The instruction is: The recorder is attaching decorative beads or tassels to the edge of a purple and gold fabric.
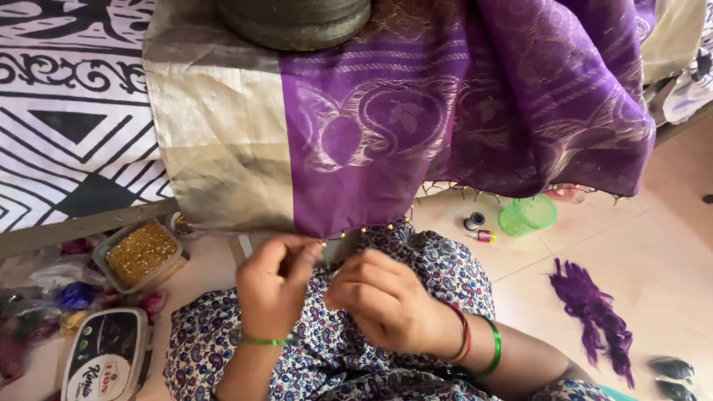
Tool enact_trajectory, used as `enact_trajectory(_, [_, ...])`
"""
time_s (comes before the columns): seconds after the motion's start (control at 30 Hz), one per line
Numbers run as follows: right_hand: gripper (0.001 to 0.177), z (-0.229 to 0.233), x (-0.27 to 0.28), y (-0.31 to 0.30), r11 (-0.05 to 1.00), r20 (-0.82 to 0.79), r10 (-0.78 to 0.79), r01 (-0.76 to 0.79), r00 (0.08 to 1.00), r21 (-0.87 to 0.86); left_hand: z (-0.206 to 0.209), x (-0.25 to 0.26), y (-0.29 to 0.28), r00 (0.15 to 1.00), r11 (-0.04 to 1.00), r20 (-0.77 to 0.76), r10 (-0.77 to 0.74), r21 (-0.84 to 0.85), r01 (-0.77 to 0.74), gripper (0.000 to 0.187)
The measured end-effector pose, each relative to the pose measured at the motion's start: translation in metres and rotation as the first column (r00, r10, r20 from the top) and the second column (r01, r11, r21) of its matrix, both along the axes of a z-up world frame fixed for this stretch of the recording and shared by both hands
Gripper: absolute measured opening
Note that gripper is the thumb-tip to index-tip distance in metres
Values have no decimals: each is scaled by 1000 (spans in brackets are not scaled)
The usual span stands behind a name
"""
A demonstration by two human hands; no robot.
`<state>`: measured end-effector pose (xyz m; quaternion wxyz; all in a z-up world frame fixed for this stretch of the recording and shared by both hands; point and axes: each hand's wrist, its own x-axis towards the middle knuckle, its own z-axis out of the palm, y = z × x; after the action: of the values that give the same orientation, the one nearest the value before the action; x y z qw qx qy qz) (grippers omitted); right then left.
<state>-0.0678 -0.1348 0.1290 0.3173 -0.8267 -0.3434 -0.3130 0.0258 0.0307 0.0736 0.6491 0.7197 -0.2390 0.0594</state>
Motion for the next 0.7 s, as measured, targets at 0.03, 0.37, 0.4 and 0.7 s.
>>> enact_trajectory(0.03, [32,-6,0,1,1000,0,1,-1,1000,0,2,2,-2,1000,1000,0,1,0,-1,4])
enact_trajectory(0.37, [11,-19,9,-6,920,-337,-229,316,913,230,-48,18,-11,554,830,-640,-533,-522,196,10])
enact_trajectory(0.4, [10,-17,12,-4,872,-353,-331,427,875,240,-51,13,-11,510,812,-654,-559,-555,178,4])
enact_trajectory(0.7, [12,-57,25,-1,699,-652,-1,467,758,542,-20,-5,2,591,836,-626,-509,-523,165,15])
